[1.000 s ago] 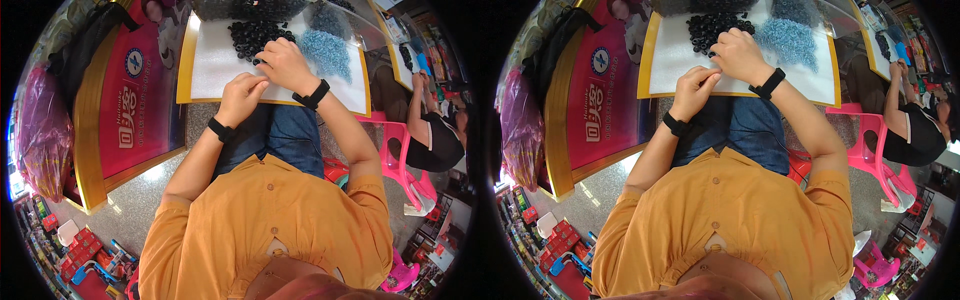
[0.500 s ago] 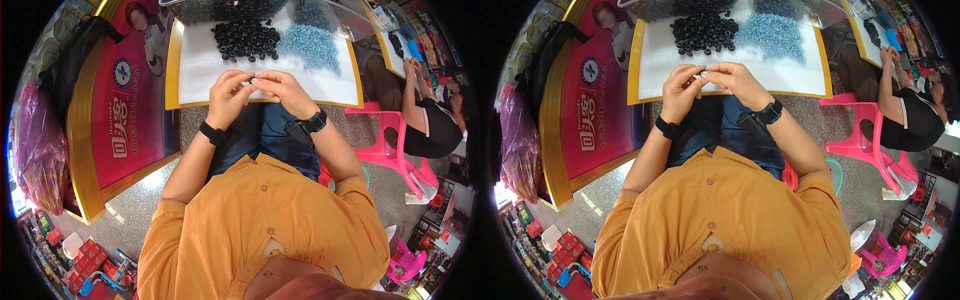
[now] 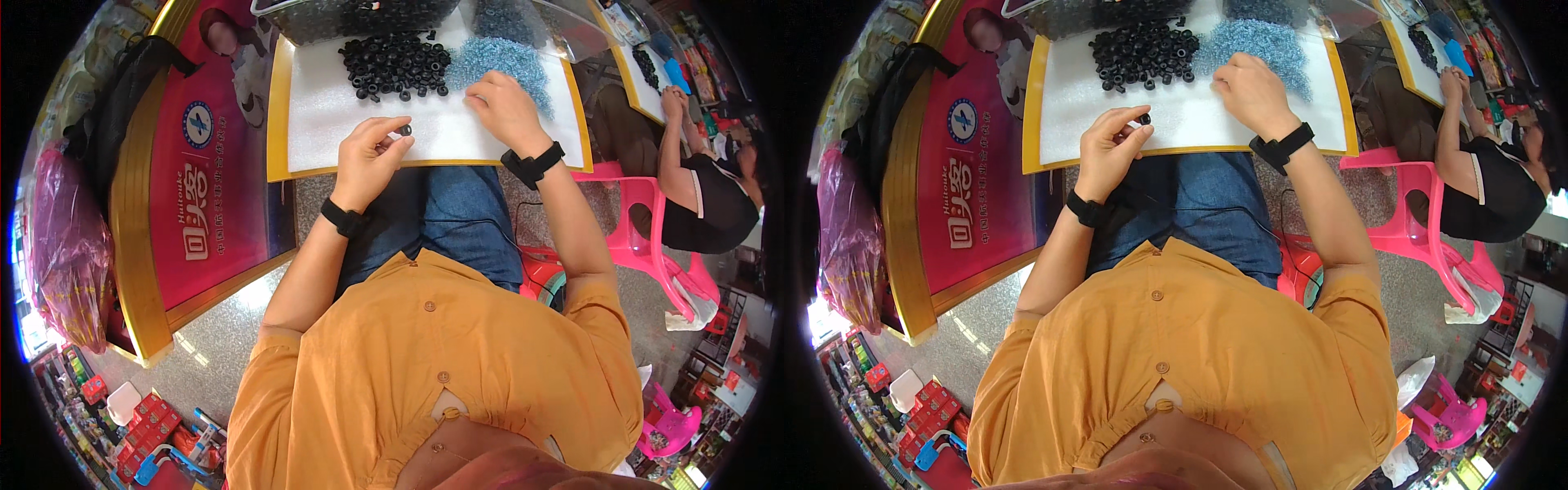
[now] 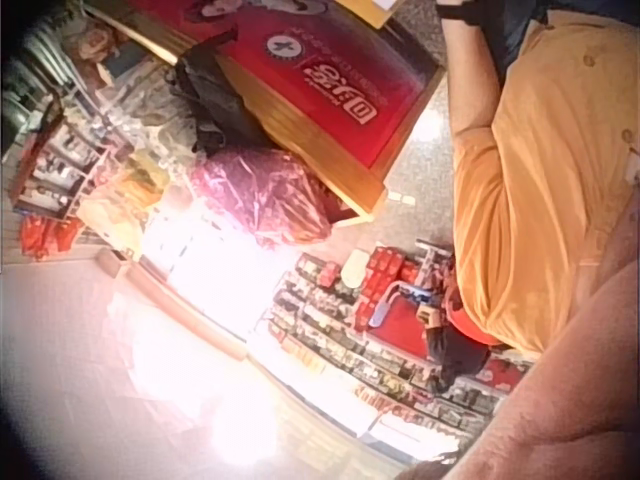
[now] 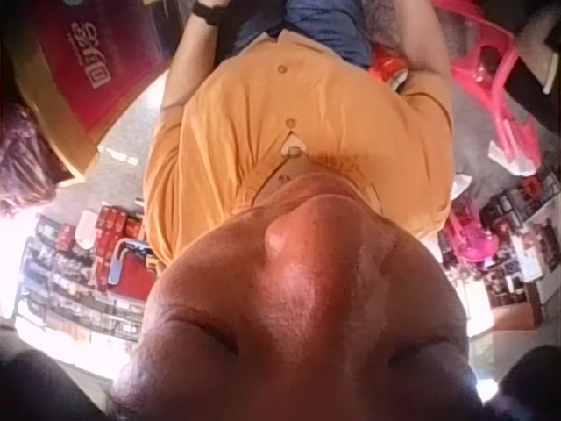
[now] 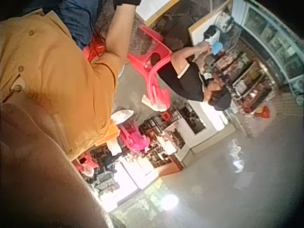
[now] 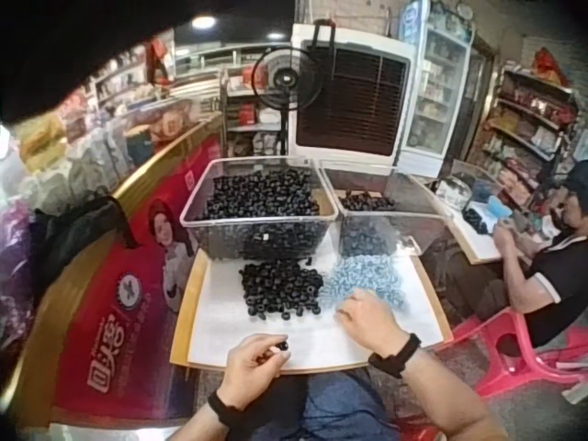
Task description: The person assembles small components by taking black plastic parts from a container, picking up small pins from the table, and inserting the pins into the plastic parts by hand.
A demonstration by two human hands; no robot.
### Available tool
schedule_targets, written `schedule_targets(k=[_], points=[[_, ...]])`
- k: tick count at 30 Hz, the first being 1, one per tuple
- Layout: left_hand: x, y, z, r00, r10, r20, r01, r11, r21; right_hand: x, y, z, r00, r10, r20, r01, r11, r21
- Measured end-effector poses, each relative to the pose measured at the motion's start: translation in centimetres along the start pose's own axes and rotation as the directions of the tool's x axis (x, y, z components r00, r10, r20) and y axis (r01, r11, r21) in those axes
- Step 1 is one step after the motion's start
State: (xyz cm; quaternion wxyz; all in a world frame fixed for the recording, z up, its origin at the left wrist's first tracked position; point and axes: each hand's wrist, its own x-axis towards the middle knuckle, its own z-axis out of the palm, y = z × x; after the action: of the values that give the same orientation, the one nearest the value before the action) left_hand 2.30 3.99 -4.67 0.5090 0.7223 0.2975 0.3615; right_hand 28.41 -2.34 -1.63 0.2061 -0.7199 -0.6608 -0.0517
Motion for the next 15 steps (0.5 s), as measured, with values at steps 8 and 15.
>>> schedule_targets(k=[8, 15], points=[[0.3, -0.2, 0.0, 0.999, 0.024, 0.034, -0.027, 0.996, 0.084, -0.4, -4.6, -0.3, 0.988, 0.018, 0.152, -0.075, 0.922, 0.379], [0.1, -0.6, 0.1, 0.995, 0.103, 0.013, -0.103, 0.992, 0.071, -1.5, -7.2, 0.9, 0.867, 0.094, 0.489, -0.485, 0.377, 0.789]])
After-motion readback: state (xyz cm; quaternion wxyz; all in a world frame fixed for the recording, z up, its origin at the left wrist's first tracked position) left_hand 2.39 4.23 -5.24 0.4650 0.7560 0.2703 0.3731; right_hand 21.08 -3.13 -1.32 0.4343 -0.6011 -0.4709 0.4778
